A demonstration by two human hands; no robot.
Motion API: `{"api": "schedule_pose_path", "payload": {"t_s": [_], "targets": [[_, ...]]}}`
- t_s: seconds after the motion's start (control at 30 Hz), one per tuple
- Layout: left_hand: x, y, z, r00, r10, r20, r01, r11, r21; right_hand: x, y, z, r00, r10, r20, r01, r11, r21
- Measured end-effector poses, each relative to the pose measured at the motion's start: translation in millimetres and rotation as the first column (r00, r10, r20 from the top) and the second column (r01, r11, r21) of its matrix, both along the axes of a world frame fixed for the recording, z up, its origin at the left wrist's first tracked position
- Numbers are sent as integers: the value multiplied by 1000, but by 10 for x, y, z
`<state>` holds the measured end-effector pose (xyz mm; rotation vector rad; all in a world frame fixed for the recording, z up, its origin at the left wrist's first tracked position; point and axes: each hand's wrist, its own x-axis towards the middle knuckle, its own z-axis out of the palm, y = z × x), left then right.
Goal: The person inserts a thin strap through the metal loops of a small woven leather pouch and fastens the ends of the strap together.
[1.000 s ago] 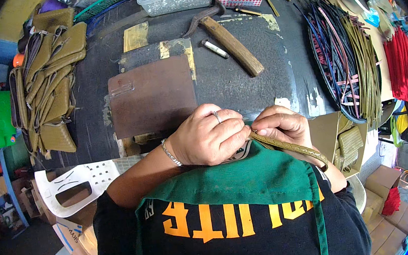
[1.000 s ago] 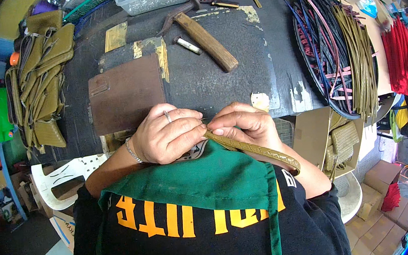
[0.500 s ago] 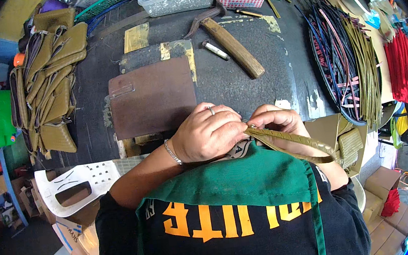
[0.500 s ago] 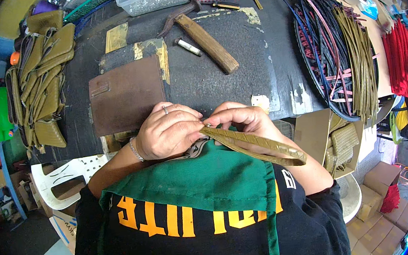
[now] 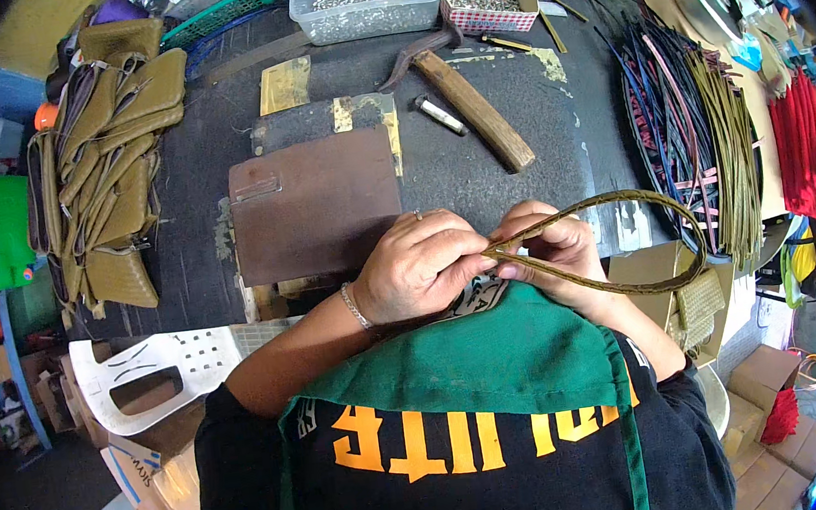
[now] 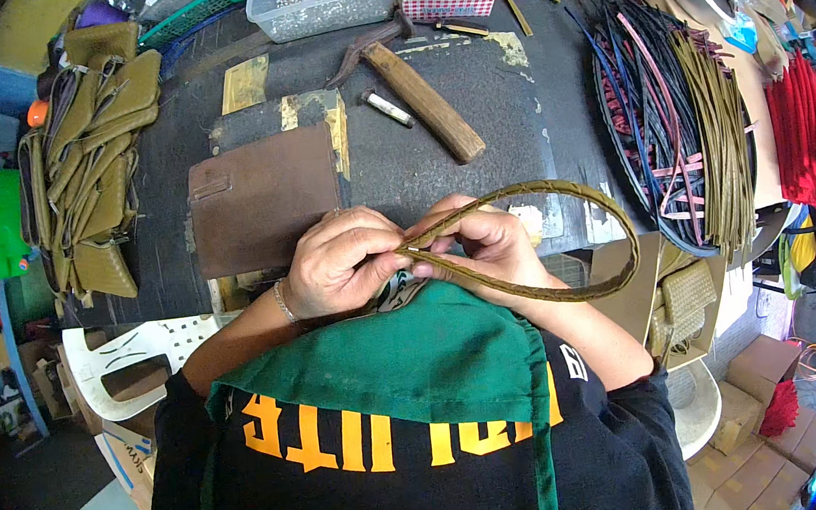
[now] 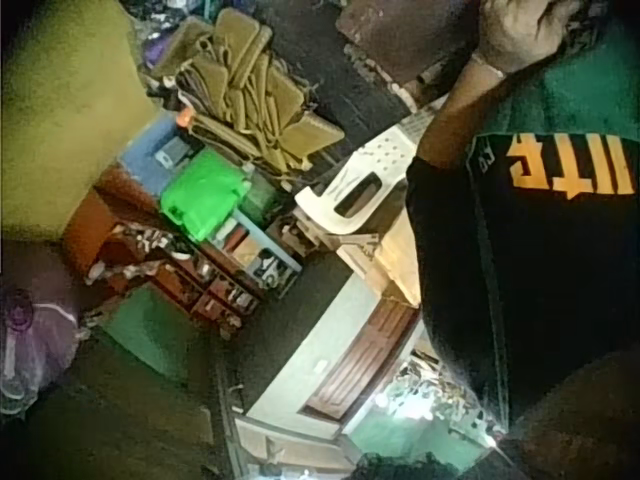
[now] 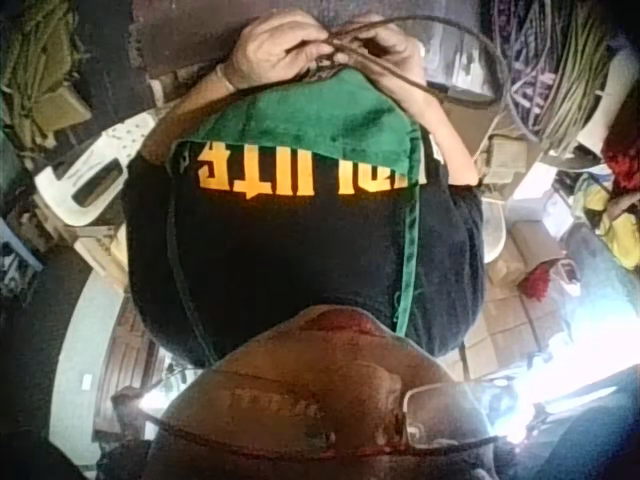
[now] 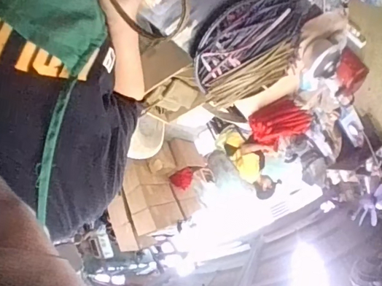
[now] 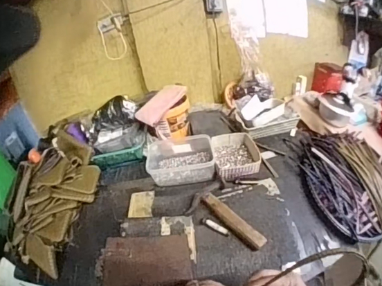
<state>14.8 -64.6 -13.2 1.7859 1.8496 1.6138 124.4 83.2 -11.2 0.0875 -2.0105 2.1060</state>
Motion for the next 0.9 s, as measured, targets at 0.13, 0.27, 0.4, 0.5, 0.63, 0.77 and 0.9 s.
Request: {"api": "schedule_pose_path", "payload": {"t_s": [0.13, 0.27, 0.4, 0.5, 0.63, 0.77, 0.9], "targets": [[20, -2, -30, 998, 50, 22, -50, 999, 0, 9, -22, 68, 999, -41, 34, 37, 993, 112], [16, -13, 14, 997, 68, -38, -69, 997, -44, 30, -66, 121, 993, -90, 74, 74, 976, 204], [13, -19, 85, 995, 77, -61, -84, 990, -117, -4, -86, 107, 990, -123, 70, 94, 941, 326], [20, -27, 147, 969, 101, -226, -142, 975, -174, -30, -112, 40, 988, -152, 3, 135, 889, 437], [75, -41, 203, 898, 150, -415, -264, 935, -235, -16, -89, 19, 978, -130, 166, 50, 908, 416], [101, -31, 169, 846, 168, -505, -295, 938, -183, 0, -103, 36, 979, -87, 183, 24, 946, 323], [93, -12, 191, 852, 151, -501, -270, 947, -173, 14, -95, 47, 978, -120, 169, 44, 917, 397]]}}
